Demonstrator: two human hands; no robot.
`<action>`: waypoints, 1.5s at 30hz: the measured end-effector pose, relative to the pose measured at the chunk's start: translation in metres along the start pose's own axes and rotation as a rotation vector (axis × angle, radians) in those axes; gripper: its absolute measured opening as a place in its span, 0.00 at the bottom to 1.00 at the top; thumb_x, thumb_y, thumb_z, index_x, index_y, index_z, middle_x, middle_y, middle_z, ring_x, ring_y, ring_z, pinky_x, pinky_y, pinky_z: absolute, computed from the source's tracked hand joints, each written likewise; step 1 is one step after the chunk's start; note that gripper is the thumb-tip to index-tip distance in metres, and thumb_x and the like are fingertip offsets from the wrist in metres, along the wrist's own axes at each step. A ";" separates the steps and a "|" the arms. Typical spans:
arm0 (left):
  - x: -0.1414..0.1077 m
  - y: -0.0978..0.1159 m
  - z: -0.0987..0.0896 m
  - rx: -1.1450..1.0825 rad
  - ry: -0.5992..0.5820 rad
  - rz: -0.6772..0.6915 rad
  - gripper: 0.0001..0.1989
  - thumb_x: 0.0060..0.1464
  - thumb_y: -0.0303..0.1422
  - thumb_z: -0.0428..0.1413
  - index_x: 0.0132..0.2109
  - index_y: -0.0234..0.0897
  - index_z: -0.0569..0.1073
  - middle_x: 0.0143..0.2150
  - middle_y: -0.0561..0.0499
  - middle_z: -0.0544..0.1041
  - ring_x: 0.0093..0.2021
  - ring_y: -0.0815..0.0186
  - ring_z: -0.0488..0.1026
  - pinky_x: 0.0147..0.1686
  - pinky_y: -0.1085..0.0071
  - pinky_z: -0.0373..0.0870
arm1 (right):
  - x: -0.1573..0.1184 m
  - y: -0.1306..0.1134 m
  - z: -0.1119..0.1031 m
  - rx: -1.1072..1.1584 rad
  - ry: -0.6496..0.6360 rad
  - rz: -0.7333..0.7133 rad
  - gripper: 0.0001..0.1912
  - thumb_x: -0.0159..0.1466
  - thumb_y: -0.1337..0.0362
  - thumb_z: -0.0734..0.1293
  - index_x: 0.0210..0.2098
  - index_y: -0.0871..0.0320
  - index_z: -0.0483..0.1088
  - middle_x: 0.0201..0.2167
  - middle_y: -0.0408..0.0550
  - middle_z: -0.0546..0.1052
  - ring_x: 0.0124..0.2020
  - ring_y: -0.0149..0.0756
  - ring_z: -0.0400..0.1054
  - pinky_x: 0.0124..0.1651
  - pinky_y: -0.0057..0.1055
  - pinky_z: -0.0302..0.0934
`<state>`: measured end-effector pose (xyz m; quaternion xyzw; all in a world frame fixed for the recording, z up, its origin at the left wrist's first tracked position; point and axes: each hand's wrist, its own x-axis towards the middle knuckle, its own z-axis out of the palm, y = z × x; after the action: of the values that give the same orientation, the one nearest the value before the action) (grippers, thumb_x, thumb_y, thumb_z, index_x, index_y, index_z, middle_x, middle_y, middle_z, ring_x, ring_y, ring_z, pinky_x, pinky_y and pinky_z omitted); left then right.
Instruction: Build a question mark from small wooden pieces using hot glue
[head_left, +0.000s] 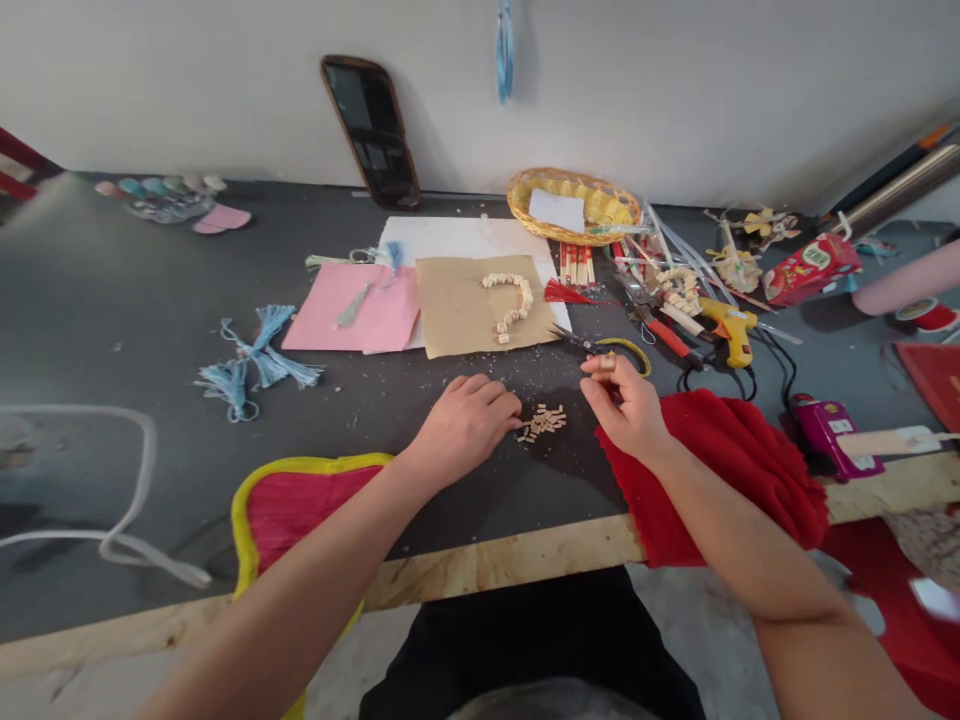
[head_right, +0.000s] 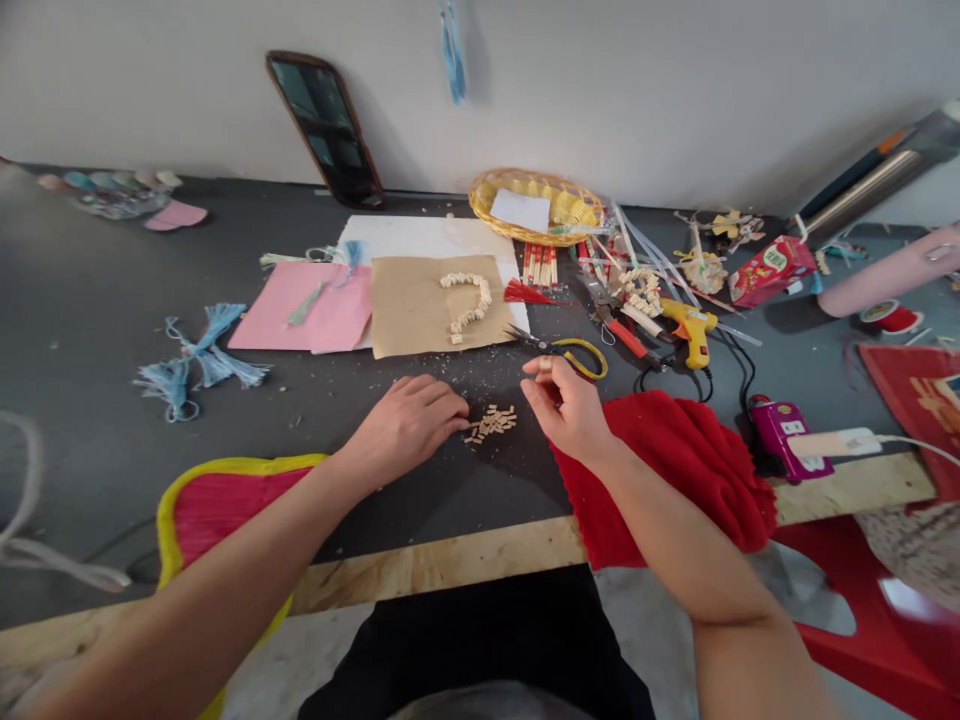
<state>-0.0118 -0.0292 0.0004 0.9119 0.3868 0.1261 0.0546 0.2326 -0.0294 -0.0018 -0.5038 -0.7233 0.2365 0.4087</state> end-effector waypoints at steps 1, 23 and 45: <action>0.000 0.000 0.000 0.002 0.000 0.005 0.09 0.65 0.32 0.52 0.38 0.35 0.74 0.35 0.46 0.76 0.37 0.59 0.69 0.37 0.64 0.63 | 0.001 0.002 -0.002 -0.004 0.028 0.004 0.09 0.67 0.57 0.63 0.43 0.55 0.68 0.30 0.46 0.76 0.28 0.33 0.71 0.30 0.29 0.67; 0.003 -0.002 -0.001 -0.062 0.288 0.058 0.15 0.64 0.38 0.52 0.31 0.38 0.77 0.32 0.48 0.79 0.35 0.61 0.73 0.38 0.63 0.66 | 0.012 0.002 -0.018 -0.477 -0.043 -0.189 0.26 0.72 0.51 0.52 0.20 0.55 0.58 0.19 0.44 0.67 0.25 0.33 0.64 0.31 0.29 0.56; 0.001 -0.007 -0.003 -0.186 0.796 -0.278 0.19 0.59 0.24 0.50 0.57 0.40 0.66 0.61 0.37 0.60 0.58 0.55 0.64 0.57 0.54 0.68 | -0.013 -0.015 -0.011 -0.506 -0.391 -0.354 0.21 0.66 0.74 0.59 0.57 0.58 0.69 0.55 0.58 0.72 0.58 0.45 0.65 0.62 0.50 0.63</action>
<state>-0.0169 -0.0240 0.0022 0.7226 0.4840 0.4936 -0.0004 0.2359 -0.0475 0.0115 -0.4011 -0.8994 0.0676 0.1598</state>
